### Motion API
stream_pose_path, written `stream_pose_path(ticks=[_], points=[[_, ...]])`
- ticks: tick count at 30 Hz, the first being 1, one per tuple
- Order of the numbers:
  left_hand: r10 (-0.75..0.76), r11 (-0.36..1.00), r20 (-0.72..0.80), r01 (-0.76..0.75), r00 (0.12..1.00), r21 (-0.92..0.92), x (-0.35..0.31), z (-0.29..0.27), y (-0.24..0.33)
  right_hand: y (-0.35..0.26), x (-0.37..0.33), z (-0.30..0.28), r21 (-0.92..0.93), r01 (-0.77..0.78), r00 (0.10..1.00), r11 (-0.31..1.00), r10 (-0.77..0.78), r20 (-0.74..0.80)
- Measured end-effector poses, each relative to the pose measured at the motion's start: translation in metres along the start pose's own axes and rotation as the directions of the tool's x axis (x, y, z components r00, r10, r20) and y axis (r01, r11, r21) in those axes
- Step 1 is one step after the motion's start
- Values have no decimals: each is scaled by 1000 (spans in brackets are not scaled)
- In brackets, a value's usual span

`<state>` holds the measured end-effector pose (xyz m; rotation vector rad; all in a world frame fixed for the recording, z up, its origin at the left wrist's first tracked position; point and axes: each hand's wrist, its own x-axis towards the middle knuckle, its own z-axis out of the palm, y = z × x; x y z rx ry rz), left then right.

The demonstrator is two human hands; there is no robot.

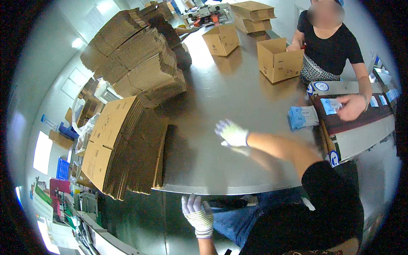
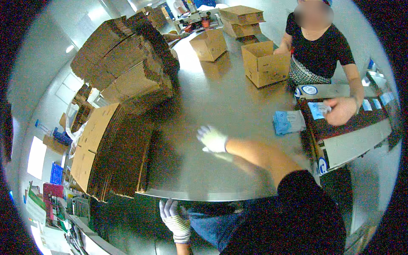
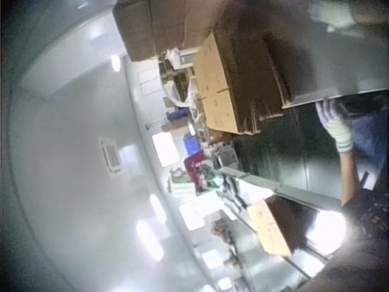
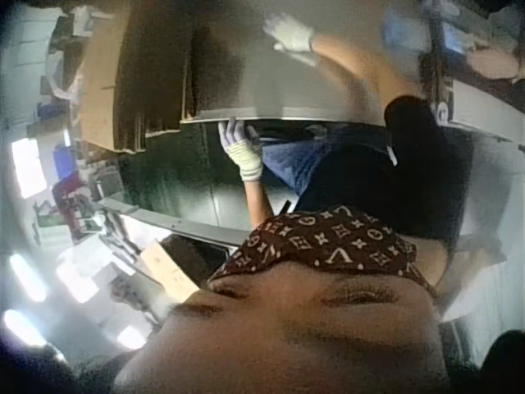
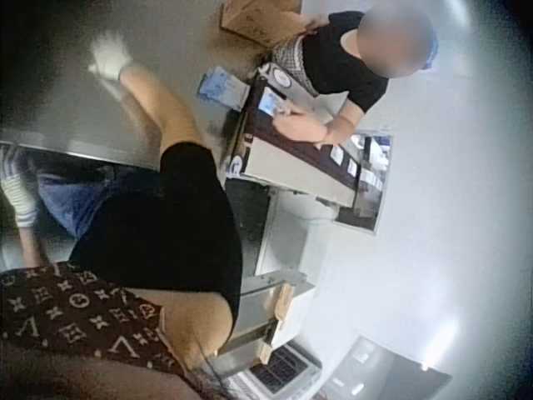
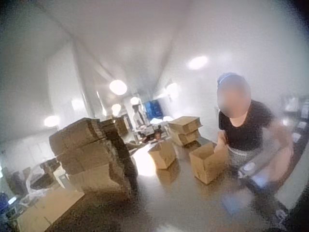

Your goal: The person picks up stacks of blue packaged items and places them into cardboard boxes on a metal table.

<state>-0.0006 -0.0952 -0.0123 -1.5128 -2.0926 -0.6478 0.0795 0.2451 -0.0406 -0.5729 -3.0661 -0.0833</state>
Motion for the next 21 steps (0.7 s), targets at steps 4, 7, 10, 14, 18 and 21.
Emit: stream_pose_path(ticks=[4,7,10,14,18,21], points=[[25,985,-17,-22,1000,174,11,-10,-31,-33,-46,46,259,-132,976,957,171,-134],[96,949,-104,-59,990,310,50,-30,-73,-42,-66,44,257,-137,980,957,169,-108],[69,827,-264,93,962,554,102,-72,-105,-39,-71,43,268,-75,984,960,115,-136],[-145,792,-483,394,864,466,161,-108,-124,-35,-77,47,301,-102,976,948,154,-156],[-194,813,-370,360,909,458,151,-116,-183,-47,-68,45,353,-63,966,933,146,-212],[-240,794,-235,330,942,510,150,-127,-165,-44,-71,44,374,-92,965,923,176,-195]])
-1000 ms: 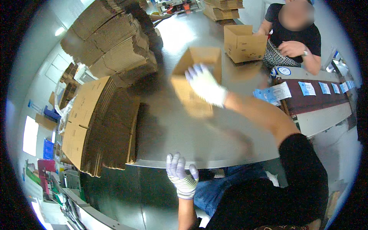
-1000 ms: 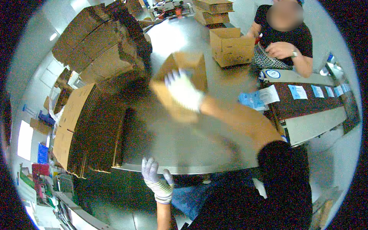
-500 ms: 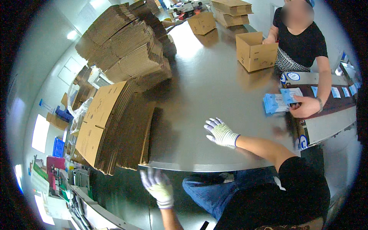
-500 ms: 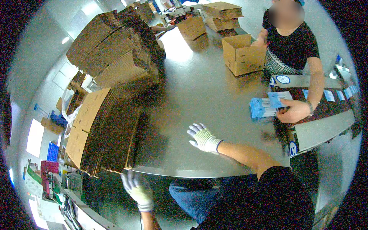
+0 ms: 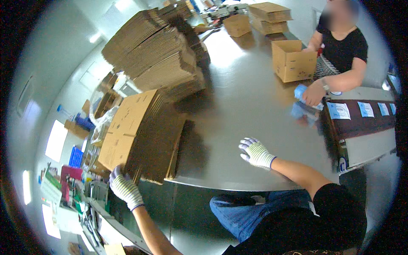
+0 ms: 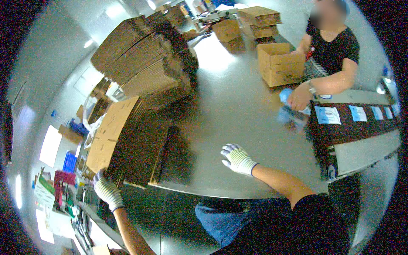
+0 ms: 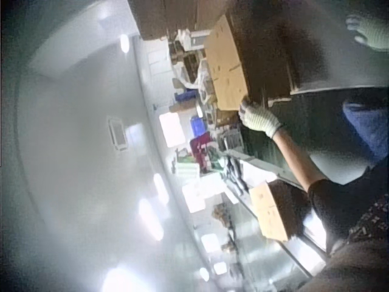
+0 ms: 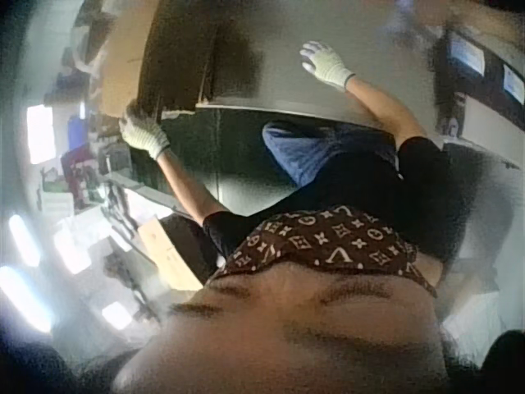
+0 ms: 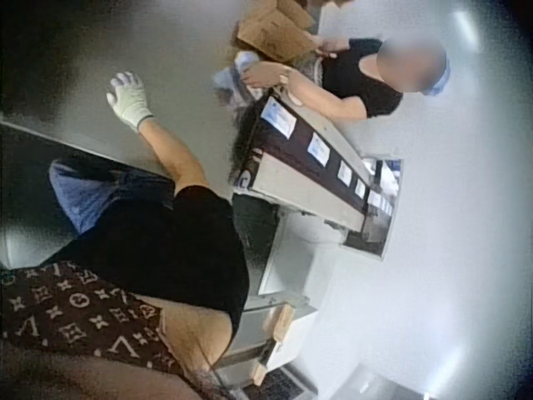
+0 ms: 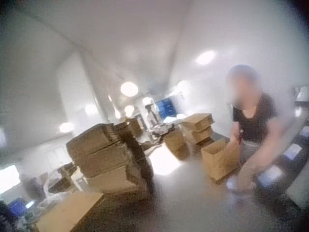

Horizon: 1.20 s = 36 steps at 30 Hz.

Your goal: The person picks up stacks of blue packaged items and places them into cardboard boxes on a metal table.

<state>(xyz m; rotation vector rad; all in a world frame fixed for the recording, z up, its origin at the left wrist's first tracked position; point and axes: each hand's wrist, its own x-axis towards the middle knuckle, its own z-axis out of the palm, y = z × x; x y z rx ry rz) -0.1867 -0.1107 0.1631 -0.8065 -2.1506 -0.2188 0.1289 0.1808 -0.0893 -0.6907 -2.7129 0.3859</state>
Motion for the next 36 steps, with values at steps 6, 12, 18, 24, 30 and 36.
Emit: stream_pose_path(ticks=[6,12,18,24,30,36], points=[[91,982,-94,-105,991,-155,0,-10,19,7,-2,5,7,24,995,1000,-23,-98],[206,978,-131,-207,970,9,-6,-18,30,5,-2,14,21,40,991,999,-37,-127],[587,743,-279,-642,760,-188,-54,-98,119,9,-1,6,289,-78,996,954,86,-16],[569,328,41,-181,821,-927,-94,-150,132,72,26,-57,873,473,763,121,440,-474],[-46,-70,110,107,993,-992,-108,-94,175,70,8,-161,753,645,732,-129,387,-561],[136,-274,428,449,893,-850,-117,-60,171,46,-2,-157,893,333,747,302,493,-445]])
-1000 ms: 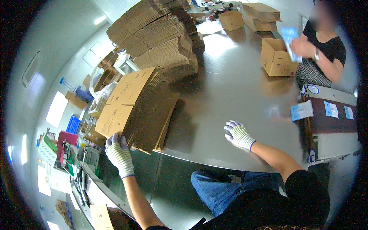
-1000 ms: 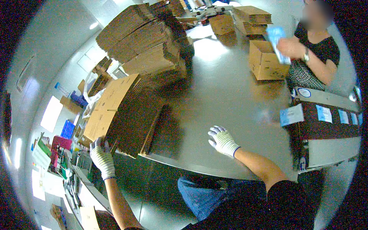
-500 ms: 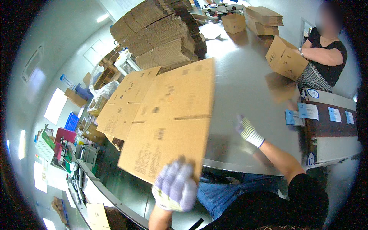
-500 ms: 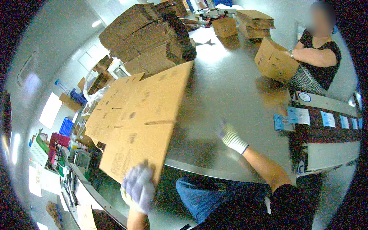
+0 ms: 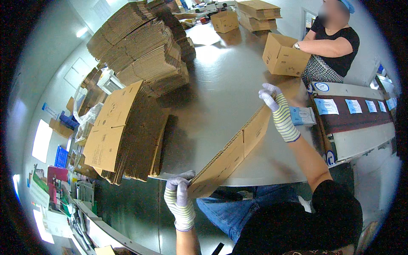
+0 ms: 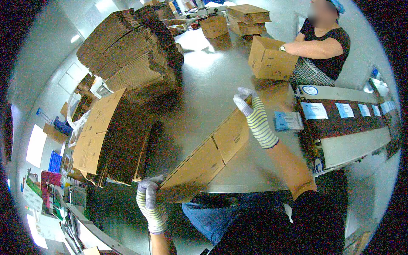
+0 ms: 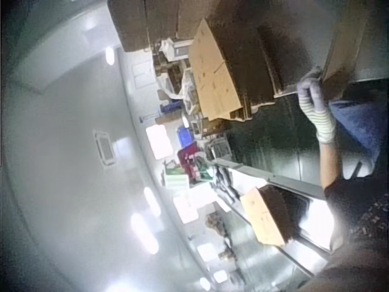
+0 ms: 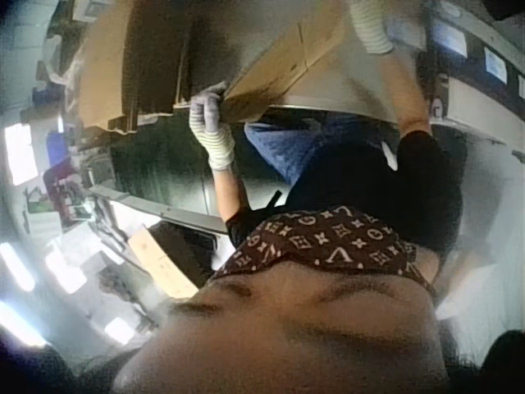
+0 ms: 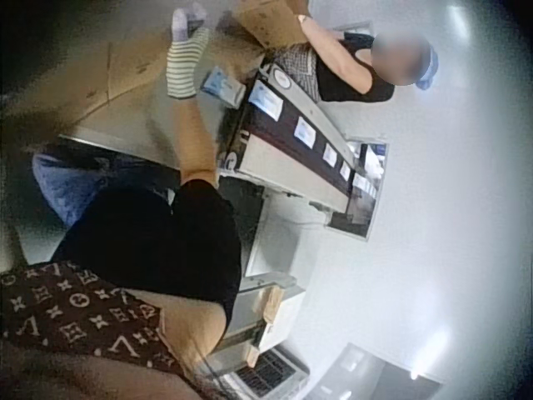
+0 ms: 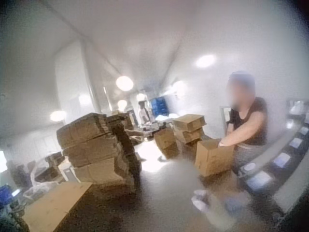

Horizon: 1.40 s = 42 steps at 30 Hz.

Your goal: The person picks up stacks of blue packaged items and places them into cardboard boxes on a metal table.

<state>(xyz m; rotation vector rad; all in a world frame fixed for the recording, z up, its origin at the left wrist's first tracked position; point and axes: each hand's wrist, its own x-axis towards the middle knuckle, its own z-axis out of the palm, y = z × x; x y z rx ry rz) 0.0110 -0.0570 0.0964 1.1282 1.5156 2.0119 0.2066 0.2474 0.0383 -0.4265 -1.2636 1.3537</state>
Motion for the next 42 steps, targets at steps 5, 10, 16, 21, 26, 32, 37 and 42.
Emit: stream_pose_path(ticks=[5,10,16,21,26,32,37,42], points=[[29,994,-136,-15,990,105,1,-17,5,-23,-13,28,-33,-55,996,998,57,62],[7,982,-268,44,963,183,6,-20,4,-37,-12,51,-312,36,922,949,89,376],[214,699,221,-307,951,646,16,0,6,-20,-25,86,-587,174,896,790,120,427],[-265,862,425,15,866,507,29,6,17,29,-15,77,-560,95,880,823,194,434],[88,167,452,-461,888,872,58,19,-40,6,-13,78,-833,159,835,529,378,400],[-2,416,738,-671,674,614,36,26,-32,20,-23,61,-344,-274,764,898,421,489],[31,446,665,-606,746,659,28,10,-25,2,-33,54,-367,-128,842,921,296,450],[234,871,-132,-148,963,469,18,-34,-23,0,-49,19,-326,-148,885,934,272,377]])
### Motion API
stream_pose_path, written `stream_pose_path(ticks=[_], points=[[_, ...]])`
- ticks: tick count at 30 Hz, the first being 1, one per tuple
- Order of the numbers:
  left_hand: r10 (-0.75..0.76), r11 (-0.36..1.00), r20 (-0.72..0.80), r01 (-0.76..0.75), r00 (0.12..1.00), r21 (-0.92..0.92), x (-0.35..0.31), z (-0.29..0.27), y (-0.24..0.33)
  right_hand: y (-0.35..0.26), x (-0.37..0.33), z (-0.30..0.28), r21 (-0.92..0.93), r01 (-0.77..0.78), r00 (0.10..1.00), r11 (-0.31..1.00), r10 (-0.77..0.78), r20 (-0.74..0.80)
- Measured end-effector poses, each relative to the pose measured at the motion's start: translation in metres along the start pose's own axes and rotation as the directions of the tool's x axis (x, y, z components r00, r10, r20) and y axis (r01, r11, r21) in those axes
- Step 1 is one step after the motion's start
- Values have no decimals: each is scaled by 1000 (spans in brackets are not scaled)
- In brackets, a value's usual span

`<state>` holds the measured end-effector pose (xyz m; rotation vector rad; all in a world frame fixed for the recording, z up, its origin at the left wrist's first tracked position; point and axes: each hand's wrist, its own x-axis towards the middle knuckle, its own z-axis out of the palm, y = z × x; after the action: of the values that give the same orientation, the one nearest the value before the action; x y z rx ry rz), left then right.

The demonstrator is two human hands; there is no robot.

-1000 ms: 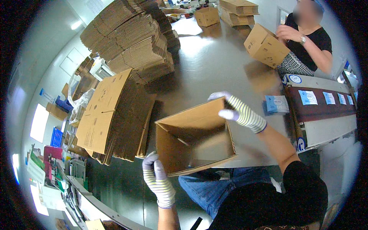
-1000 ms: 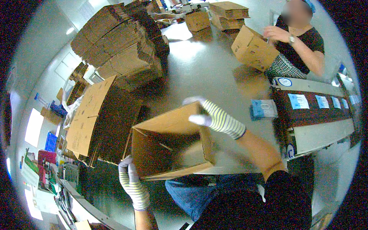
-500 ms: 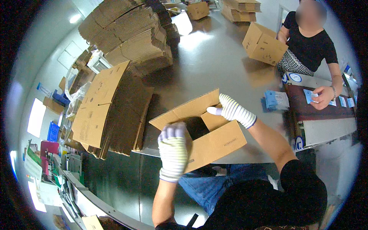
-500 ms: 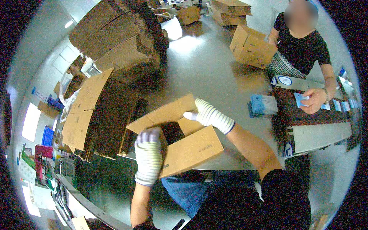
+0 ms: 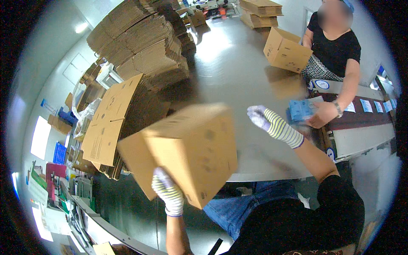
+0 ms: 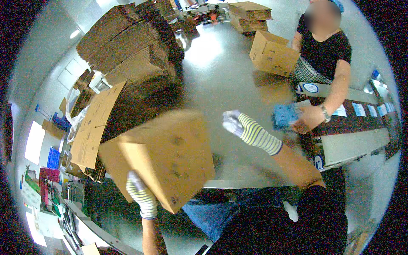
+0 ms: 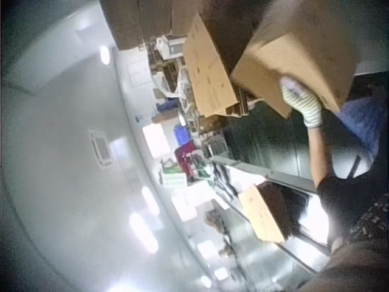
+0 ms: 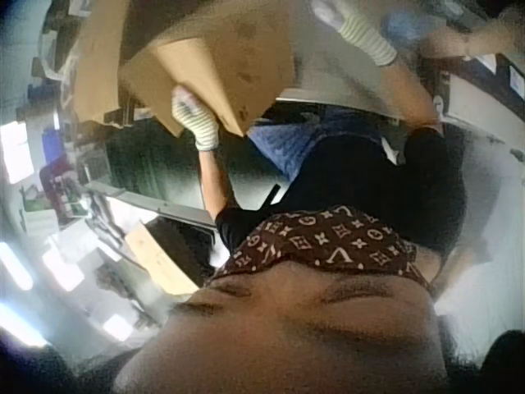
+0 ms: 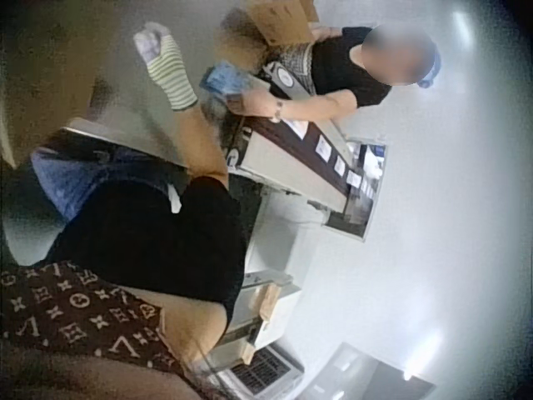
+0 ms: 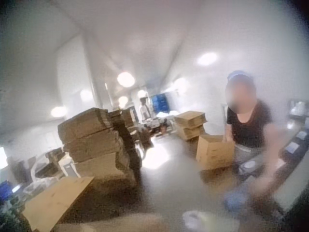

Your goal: The person picks up stacks of blue packaged items and places them into cardboard boxes on a metal table.

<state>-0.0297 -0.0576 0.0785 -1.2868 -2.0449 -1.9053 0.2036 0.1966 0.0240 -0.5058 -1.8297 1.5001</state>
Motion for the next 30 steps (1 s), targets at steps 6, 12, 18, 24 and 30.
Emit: stream_pose_path(ticks=[6,12,18,24,30], points=[[146,985,-298,-110,943,136,-52,66,-34,-88,8,42,-640,242,943,729,-331,-20],[-534,601,215,545,818,-585,-133,130,-48,-104,21,78,-674,234,972,700,-148,184],[-527,423,189,448,829,-788,-165,152,-107,-47,3,112,-536,574,766,619,-175,618],[-552,507,158,479,819,-717,-129,110,-77,-50,8,18,-877,-37,991,480,130,29],[-502,603,261,550,825,-577,-183,151,-138,-94,7,48,-810,121,992,574,-95,81]])
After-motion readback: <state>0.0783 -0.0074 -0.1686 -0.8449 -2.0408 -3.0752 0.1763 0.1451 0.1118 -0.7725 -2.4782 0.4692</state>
